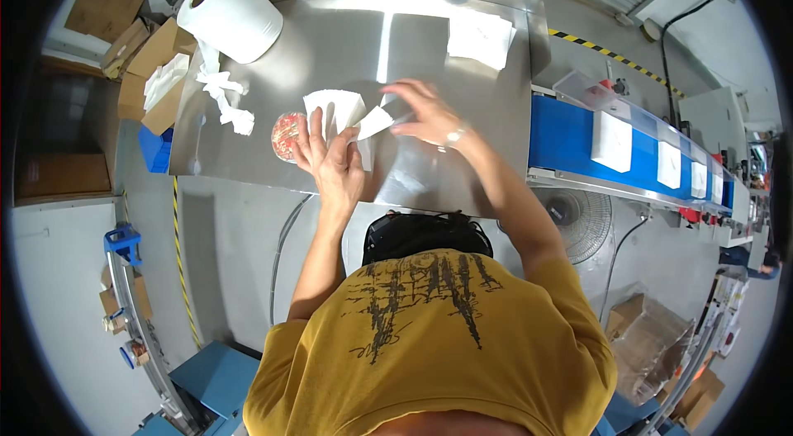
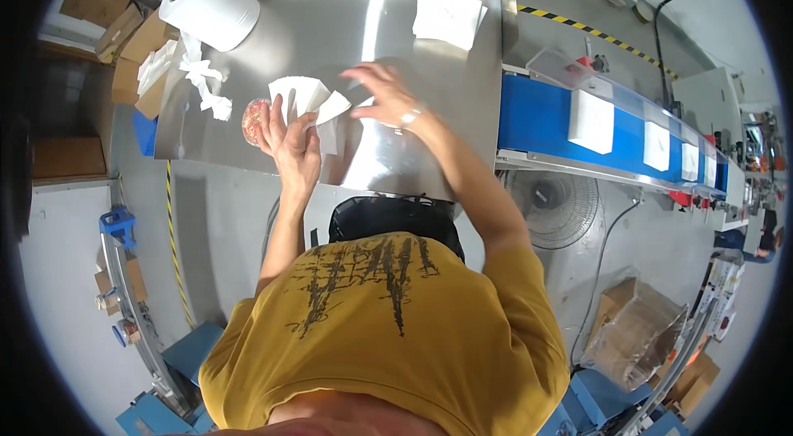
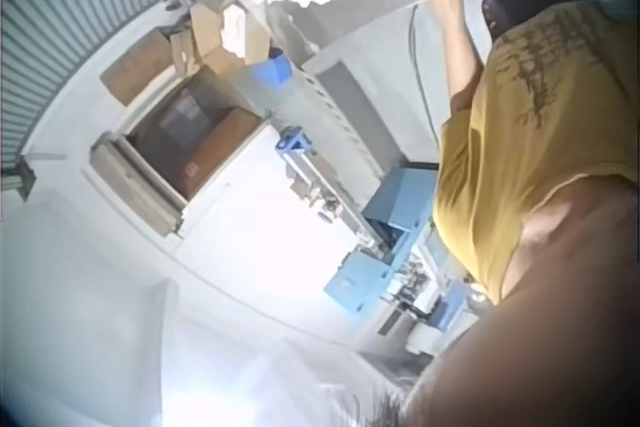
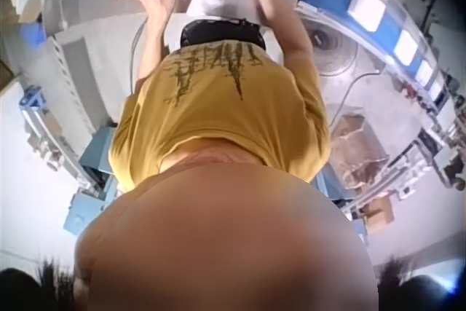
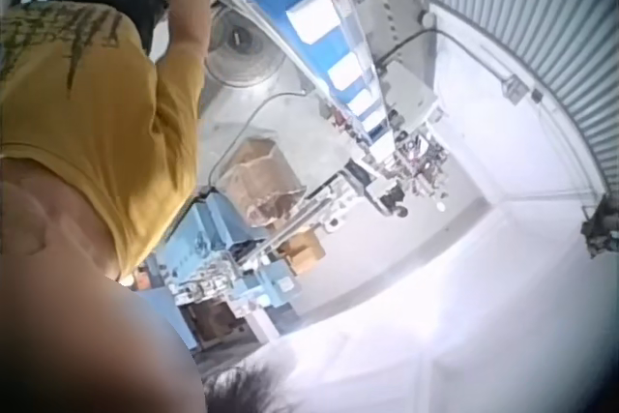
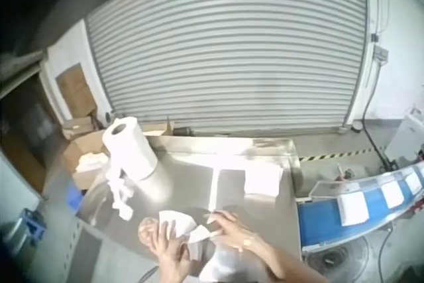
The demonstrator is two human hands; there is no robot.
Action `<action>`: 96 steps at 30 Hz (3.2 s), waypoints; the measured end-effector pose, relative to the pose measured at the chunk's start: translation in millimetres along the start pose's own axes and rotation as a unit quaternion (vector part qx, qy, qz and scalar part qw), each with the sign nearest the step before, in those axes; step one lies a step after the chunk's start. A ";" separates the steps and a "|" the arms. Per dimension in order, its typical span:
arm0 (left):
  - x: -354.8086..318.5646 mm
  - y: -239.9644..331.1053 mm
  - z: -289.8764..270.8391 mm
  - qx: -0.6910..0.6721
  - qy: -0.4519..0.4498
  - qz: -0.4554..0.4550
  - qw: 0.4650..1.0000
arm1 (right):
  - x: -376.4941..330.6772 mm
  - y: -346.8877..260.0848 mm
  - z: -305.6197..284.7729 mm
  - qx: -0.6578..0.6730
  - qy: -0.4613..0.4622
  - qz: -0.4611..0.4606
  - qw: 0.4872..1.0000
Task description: Placing folded paper napkins onto a conveyor belt.
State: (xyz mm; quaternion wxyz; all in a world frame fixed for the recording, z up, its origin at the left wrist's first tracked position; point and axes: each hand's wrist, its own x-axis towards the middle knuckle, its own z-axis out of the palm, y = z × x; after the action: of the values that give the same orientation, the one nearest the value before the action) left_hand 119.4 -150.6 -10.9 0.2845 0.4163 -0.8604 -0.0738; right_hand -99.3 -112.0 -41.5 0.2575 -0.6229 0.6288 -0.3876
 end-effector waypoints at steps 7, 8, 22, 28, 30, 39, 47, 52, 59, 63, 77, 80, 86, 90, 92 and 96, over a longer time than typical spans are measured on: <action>7.0 -17.2 -6.5 0.040 0.001 -0.030 0.999 | -32.2 21.8 -1.7 0.290 0.037 0.095 0.952; 8.7 -14.0 -9.5 0.053 0.010 -0.020 0.998 | -48.7 35.6 -9.7 0.304 0.100 0.130 0.938; -21.4 135.9 31.9 -0.215 -0.106 -0.010 0.971 | -229.5 143.4 -209.6 -0.382 0.326 0.432 0.749; -29.5 142.7 34.7 -0.180 -0.104 -0.005 0.978 | -191.7 75.3 -143.3 -0.295 0.258 0.069 0.917; -30.7 143.9 33.9 -0.187 -0.097 -0.010 0.977 | -169.4 41.9 -116.4 -0.044 0.182 0.048 0.981; -37.6 141.8 35.1 -0.207 -0.095 -0.010 0.974 | -151.8 28.2 -89.0 0.117 0.107 0.087 0.984; -31.9 152.4 31.6 -0.212 -0.100 -0.035 0.971 | -156.0 47.0 -88.3 0.168 0.061 0.006 0.984; -26.4 145.1 30.0 -0.206 -0.122 -0.080 0.968 | -206.0 126.2 -125.7 0.159 0.301 0.202 0.918; -30.3 143.5 38.4 -0.150 -0.075 0.011 0.986 | -292.2 215.2 -251.8 -0.352 0.427 0.383 0.739; -32.5 143.2 42.6 -0.182 -0.073 -0.009 0.981 | -236.5 136.5 -208.1 -0.468 0.376 0.168 0.782; -20.6 132.8 40.3 -0.232 -0.074 -0.066 0.968 | -192.6 120.9 -129.3 0.103 0.230 0.226 0.941; -27.0 123.3 51.3 -0.288 -0.064 -0.126 0.947 | -233.0 163.4 -181.2 0.112 0.395 0.290 0.864; -19.7 130.7 39.3 -0.212 -0.143 -0.116 0.960 | -309.9 212.6 -285.4 -0.192 0.447 0.451 0.748; -11.8 138.7 45.5 -0.214 -0.151 -0.099 0.960 | -296.6 167.1 -269.5 -0.521 0.428 0.395 0.623; -7.3 145.3 49.5 -0.324 -0.182 -0.092 0.924 | -267.0 144.1 -241.6 -0.277 0.315 0.248 0.873; 1.2 169.6 64.0 -0.498 -0.314 -0.082 0.804 | -204.2 95.6 -167.1 0.274 0.103 0.046 0.955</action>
State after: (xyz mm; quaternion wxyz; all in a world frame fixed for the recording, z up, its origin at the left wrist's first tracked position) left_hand -30.8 -49.5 -1.6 0.1600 0.2408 -0.7101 -0.6420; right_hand -271.3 109.2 -56.5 0.3694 -0.4557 0.5495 -0.5949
